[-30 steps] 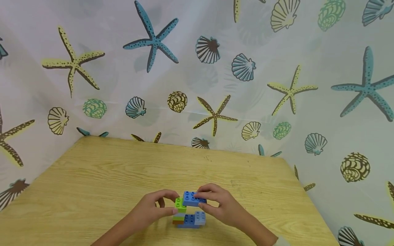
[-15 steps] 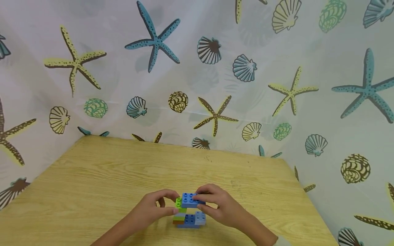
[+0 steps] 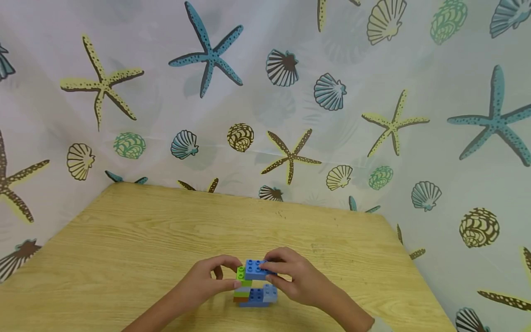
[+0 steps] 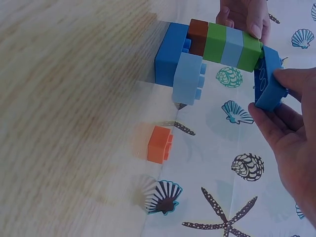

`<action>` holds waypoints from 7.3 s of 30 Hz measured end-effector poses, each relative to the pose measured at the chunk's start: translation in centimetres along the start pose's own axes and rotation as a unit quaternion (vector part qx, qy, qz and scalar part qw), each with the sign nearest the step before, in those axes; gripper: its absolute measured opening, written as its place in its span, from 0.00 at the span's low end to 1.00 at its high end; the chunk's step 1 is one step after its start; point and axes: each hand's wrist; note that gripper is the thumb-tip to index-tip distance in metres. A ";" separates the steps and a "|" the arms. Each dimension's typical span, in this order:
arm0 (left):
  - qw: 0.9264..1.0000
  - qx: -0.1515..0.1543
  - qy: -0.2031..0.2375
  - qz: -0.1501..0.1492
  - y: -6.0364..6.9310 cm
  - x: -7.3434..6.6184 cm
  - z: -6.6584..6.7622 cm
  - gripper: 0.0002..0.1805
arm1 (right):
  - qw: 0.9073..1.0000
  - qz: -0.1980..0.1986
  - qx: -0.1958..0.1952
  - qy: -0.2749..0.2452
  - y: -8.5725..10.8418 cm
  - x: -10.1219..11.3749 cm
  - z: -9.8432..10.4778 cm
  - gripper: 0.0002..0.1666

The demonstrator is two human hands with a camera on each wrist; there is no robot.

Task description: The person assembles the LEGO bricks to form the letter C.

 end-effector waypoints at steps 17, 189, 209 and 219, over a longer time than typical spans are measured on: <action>1.000 -0.004 -0.008 -0.005 -0.1 -0.1 -0.1 0.21 | 0.998 0.027 0.037 0.052 -0.7 0.5 0.7 0.16; 0.990 -0.039 -0.049 -0.128 -0.2 -2.8 -2.0 0.08 | 0.967 -0.199 -0.064 -0.148 3.7 -0.5 -0.5 0.07; 0.991 -0.029 -0.037 -0.125 -0.2 -2.5 -1.8 0.09 | 0.946 -0.235 -0.082 -0.206 4.1 -0.9 -0.7 0.07; 0.992 -0.021 -0.043 -0.120 -0.5 -2.3 -1.9 0.10 | 0.928 -0.279 -0.077 -0.235 4.2 -0.9 -0.4 0.09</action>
Point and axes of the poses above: each hand's wrist, its own y-axis away from the middle knuckle, its own z-axis out of the back of the hand, x = y × z, and after that the axes turned 13 degrees about -x, right-handed
